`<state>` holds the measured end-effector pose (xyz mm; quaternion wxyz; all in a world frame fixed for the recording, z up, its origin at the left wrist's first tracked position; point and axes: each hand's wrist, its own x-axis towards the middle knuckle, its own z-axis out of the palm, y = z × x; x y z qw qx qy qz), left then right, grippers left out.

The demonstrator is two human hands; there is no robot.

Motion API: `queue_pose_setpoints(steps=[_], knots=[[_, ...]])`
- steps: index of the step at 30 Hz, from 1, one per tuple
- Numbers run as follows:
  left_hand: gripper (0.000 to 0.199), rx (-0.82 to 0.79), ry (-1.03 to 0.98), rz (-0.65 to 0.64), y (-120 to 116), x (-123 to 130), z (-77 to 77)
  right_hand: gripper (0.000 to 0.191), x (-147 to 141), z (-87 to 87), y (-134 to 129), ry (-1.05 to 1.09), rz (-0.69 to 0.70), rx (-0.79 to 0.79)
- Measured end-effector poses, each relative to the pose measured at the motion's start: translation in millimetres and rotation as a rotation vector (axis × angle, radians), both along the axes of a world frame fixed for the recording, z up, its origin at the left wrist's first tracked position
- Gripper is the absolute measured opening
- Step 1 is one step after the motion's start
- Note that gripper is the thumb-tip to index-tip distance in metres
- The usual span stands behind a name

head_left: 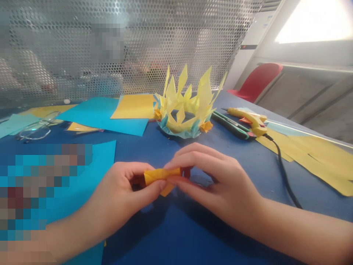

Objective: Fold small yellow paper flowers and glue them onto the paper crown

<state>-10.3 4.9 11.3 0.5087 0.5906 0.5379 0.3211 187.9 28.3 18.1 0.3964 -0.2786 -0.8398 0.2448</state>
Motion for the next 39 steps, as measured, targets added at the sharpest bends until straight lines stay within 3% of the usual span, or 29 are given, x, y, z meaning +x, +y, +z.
queue_pose_setpoints(steps=[5,16,21,26,30,39], knots=[[0.021,-0.025,-0.004,0.002,-2.1,-1.6,-1.0,0.020,1.3,-0.2,0.0,-0.011,0.032,0.088],[0.007,-0.127,-0.261,-0.071,6.5,-4.7,0.2,0.018,5.3,0.7,-0.7,-0.017,0.034,0.145],[0.010,-0.091,-0.192,-0.054,4.8,-4.8,-0.6,0.019,2.2,0.9,1.1,-0.019,0.070,0.072],[0.014,0.019,-0.028,-0.072,0.5,-1.2,-0.2,0.005,-2.2,-0.3,1.6,-0.022,0.051,-0.014],[0.022,0.102,0.070,-0.078,-2.0,-0.7,0.7,0.005,-1.7,-1.4,0.7,-0.041,0.089,0.015],[0.006,-0.104,-0.264,-0.074,1.4,-8.2,-2.6,0.015,4.0,-0.7,-2.3,-0.036,0.089,0.132]])
